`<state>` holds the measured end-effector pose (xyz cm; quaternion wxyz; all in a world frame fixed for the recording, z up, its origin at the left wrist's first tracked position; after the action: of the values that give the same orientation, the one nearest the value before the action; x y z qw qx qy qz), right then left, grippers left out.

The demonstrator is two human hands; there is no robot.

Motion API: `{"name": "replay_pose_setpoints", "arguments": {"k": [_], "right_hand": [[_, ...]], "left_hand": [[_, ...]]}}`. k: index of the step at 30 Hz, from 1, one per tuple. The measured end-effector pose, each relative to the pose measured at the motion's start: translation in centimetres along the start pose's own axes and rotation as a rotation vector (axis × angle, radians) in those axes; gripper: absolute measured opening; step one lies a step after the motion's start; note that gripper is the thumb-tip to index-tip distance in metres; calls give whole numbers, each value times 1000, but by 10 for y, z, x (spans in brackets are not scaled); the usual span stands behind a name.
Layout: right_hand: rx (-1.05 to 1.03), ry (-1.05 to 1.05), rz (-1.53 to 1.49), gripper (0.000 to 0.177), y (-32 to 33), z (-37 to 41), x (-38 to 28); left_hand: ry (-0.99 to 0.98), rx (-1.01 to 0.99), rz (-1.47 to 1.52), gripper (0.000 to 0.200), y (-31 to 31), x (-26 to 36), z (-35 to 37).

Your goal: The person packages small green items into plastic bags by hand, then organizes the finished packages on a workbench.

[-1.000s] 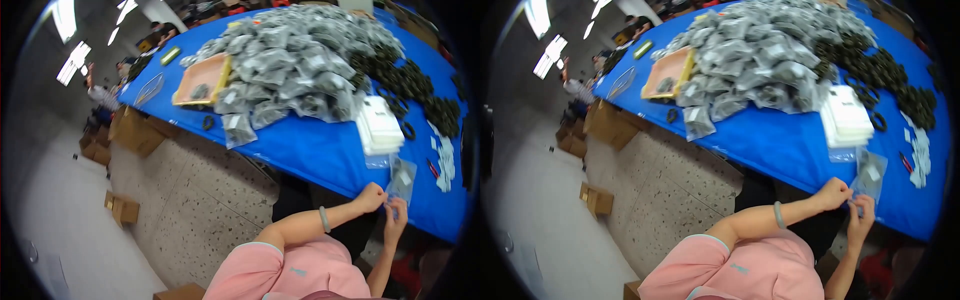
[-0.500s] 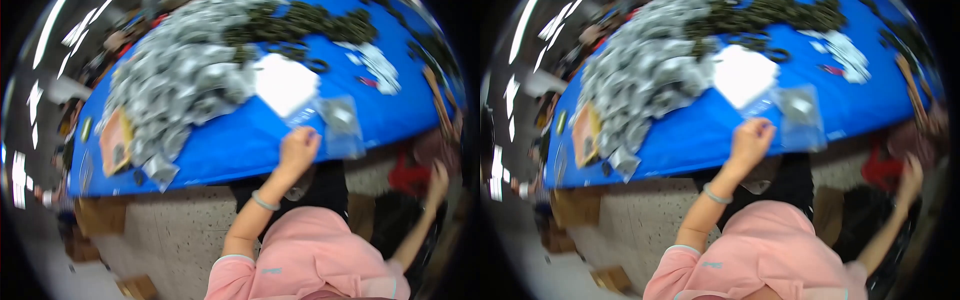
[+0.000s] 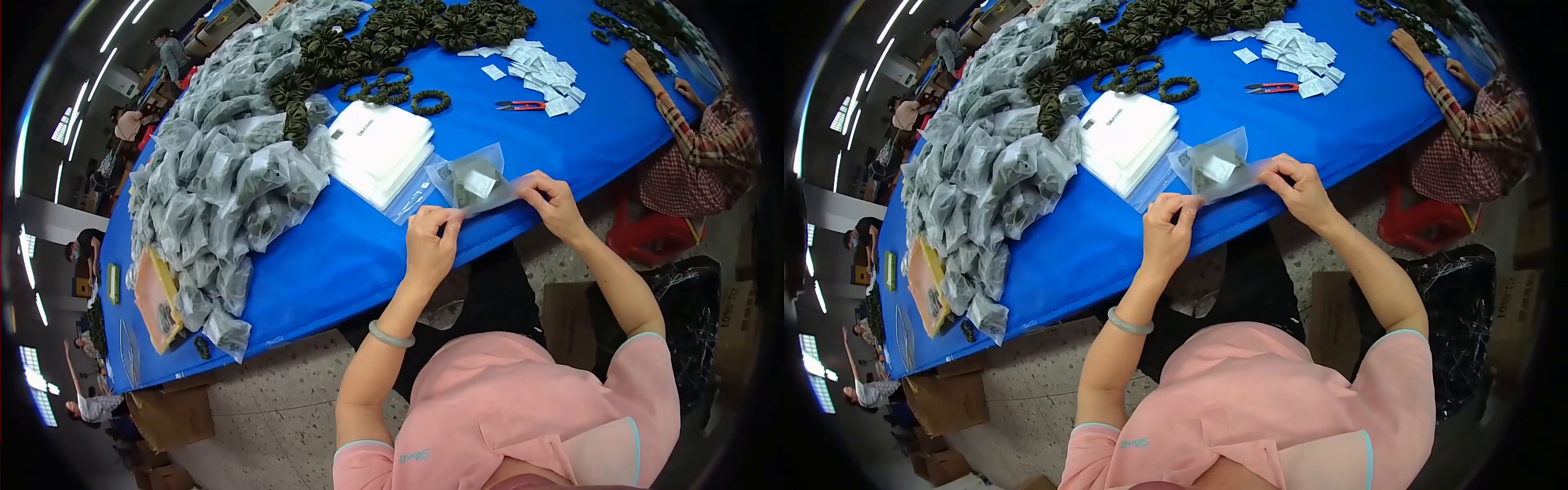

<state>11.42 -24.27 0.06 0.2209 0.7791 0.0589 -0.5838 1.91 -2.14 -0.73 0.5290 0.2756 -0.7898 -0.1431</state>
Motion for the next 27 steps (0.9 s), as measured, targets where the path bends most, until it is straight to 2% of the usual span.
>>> {"name": "replay_pose_setpoints", "arguments": {"k": [5,6,11,15,16,18,20,21,24,26,27], "right_hand": [[98,-102,-110,10,-12,7,3],[97,-103,-109,10,-14,8,2],[184,-257,-64,10,-20,7,-6],[211,-362,215,10,-24,6,-12],[212,-362,216,10,-25,6,-12],[298,-246,534,14,-25,5,-17],[376,-100,840,20,-30,-1,-24],[369,-77,831,20,-35,-4,-26],[295,267,763,27,-51,3,-27],[277,379,742,30,-47,1,-27],[202,247,567,31,-37,-4,-23]], "left_hand": [[320,184,290,24,-3,9,-5],[322,184,290,24,-5,9,-5],[358,260,166,29,-7,8,-7],[284,150,-265,20,-9,2,-10],[284,150,-264,20,-10,3,-12],[285,91,-370,17,-11,12,-19],[289,52,-486,27,-10,18,-26],[294,74,-497,27,-10,17,-29],[4,309,-449,52,-20,19,-32],[-103,380,-429,61,-21,22,-30],[3,330,-305,63,-21,24,-31]]}}
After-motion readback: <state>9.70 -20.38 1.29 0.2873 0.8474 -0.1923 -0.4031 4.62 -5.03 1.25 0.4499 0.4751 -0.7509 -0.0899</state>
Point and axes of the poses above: each hand's wrist, its own z-axis away from the middle knuckle, its own y-axis out of the back of the hand, x = y × z, the point moved 2 cm from there along -z, towards the middle knuckle, and after that the axes turned 4 degrees about -y, right-handed, at the moved point
